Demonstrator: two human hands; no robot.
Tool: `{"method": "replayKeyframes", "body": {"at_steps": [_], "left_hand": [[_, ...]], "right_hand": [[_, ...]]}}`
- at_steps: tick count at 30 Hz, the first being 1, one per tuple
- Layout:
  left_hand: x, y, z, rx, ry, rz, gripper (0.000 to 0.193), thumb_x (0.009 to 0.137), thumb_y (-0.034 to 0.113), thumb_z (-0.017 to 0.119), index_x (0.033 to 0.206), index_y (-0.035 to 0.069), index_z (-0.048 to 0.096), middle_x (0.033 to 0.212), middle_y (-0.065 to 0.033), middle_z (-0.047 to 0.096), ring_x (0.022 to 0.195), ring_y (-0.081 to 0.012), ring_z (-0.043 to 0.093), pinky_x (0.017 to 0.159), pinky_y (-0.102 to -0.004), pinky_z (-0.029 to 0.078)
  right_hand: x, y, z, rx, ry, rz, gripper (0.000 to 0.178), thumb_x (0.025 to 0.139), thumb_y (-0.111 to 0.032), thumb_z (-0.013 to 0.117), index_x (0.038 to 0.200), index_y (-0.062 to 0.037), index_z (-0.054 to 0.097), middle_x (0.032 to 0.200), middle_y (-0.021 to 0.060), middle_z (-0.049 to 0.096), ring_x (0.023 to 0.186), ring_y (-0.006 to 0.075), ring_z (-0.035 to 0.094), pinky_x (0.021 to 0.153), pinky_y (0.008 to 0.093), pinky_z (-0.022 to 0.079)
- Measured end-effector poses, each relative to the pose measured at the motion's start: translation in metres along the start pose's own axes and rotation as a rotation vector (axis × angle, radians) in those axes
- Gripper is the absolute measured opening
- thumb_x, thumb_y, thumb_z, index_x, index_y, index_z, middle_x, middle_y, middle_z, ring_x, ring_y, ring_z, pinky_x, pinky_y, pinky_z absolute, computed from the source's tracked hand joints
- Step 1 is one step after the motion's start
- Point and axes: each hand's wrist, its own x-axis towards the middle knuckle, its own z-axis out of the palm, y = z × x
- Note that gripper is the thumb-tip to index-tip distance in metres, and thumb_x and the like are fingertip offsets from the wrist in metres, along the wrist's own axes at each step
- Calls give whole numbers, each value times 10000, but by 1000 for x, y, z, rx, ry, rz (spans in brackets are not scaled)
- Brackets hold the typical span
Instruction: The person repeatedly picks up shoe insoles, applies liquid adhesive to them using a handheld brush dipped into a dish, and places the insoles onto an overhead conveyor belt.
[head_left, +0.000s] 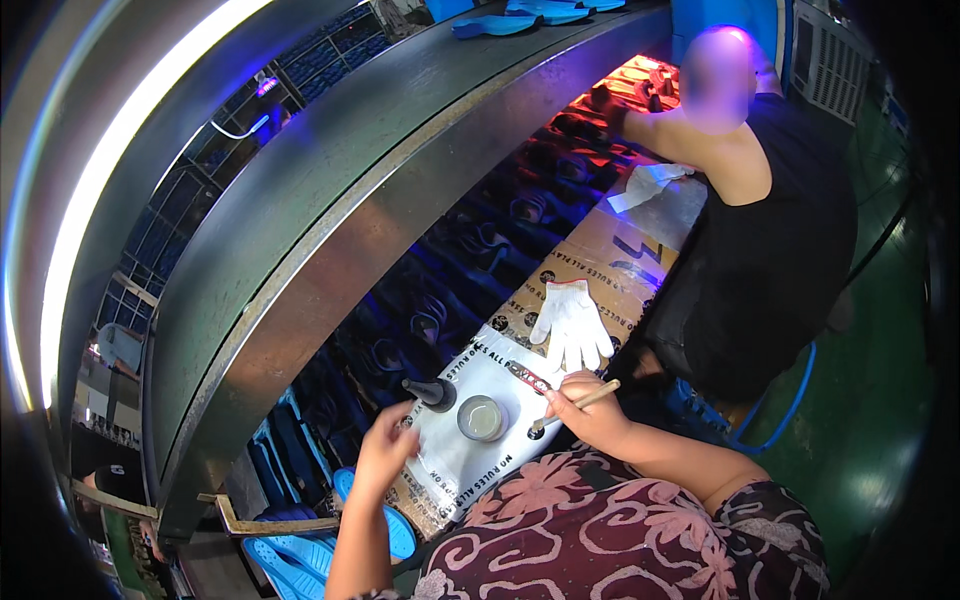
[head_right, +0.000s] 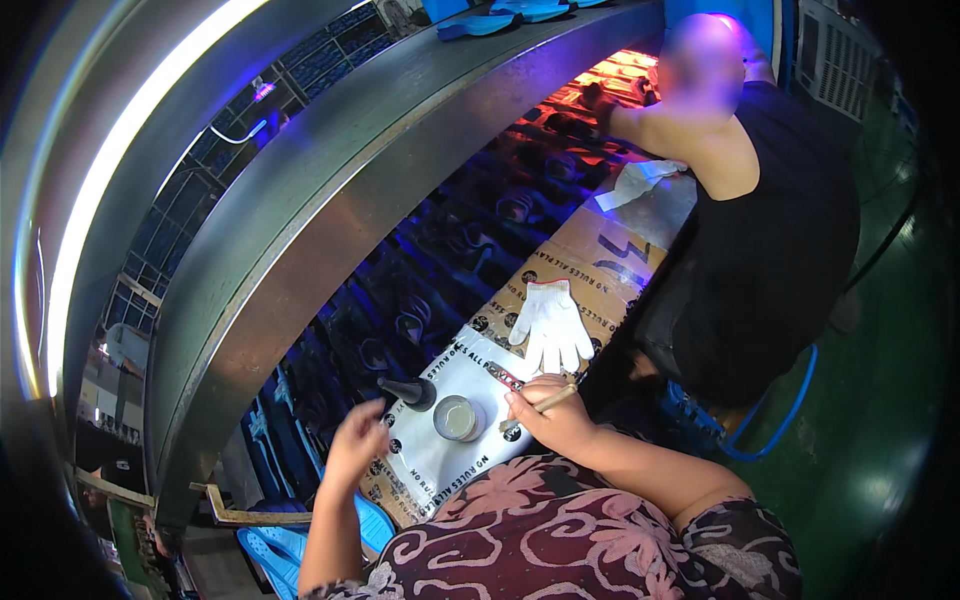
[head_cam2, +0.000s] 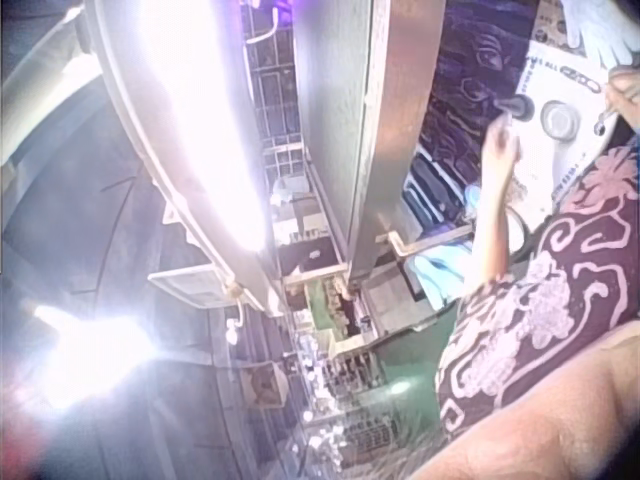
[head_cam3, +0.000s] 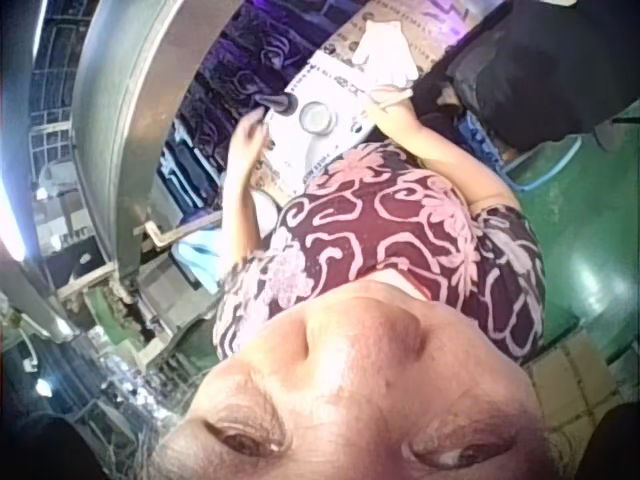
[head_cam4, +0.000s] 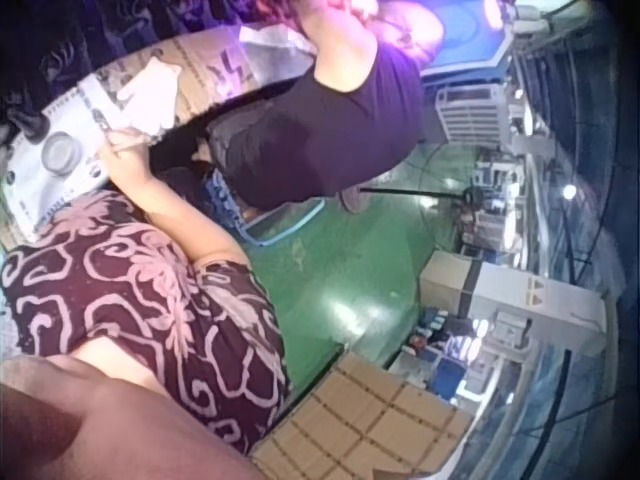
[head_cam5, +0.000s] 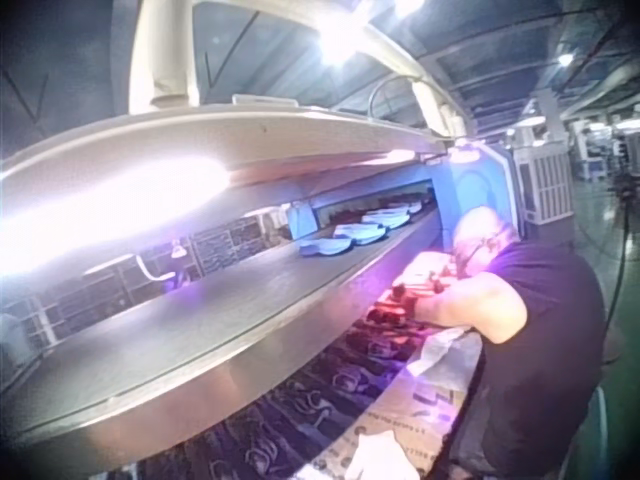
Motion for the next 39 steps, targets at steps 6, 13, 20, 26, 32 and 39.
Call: {"method": "replayKeyframes", "body": {"at_steps": [6,13,20,26,32,39], "left_hand": [[-152,-158,-58,987,351,-637,880,735,474,666,1390,30,281,988,-281,628,895,-413,625,770,-457,497],[-168,-231,-45,522,665,-487,804,674,274,746,1309,-33,360,1166,-296,544,1067,-399,560,912,-410,439],[-158,-236,-44,-559,698,-600,634,802,46,605,1361,41,306,880,-140,598,531,-157,550,425,-261,443],[-153,-162,-46,-1340,477,-400,232,828,131,570,1034,64,487,894,-76,562,602,-156,507,467,-240,395],[-140,-82,11,-745,548,-104,485,819,0,570,1258,43,369,1146,-120,522,951,-196,580,720,-308,530],[-112,-42,34,-324,596,184,482,789,-7,582,1226,-35,380,1129,-145,534,1017,-200,554,934,-332,417]], "right_hand": [[3,-1,32,71,-92,-2,280,863,-170,586,620,-36,630,600,104,610,602,280,594,613,379,450],[3,-21,61,108,-272,143,278,890,-183,575,670,-27,642,642,101,604,620,225,578,608,336,447],[-8,-15,67,80,-189,196,271,906,-153,562,686,-14,635,600,35,544,573,99,483,555,251,394],[-3,-23,70,58,-245,318,354,925,-271,542,698,-14,627,662,34,584,602,113,514,598,254,426],[13,-46,76,195,-258,368,366,931,-318,527,729,-36,643,703,28,618,665,103,544,637,251,442],[23,-87,100,126,-356,-194,282,871,-190,591,640,-32,629,571,61,543,580,199,522,638,331,424]]}}
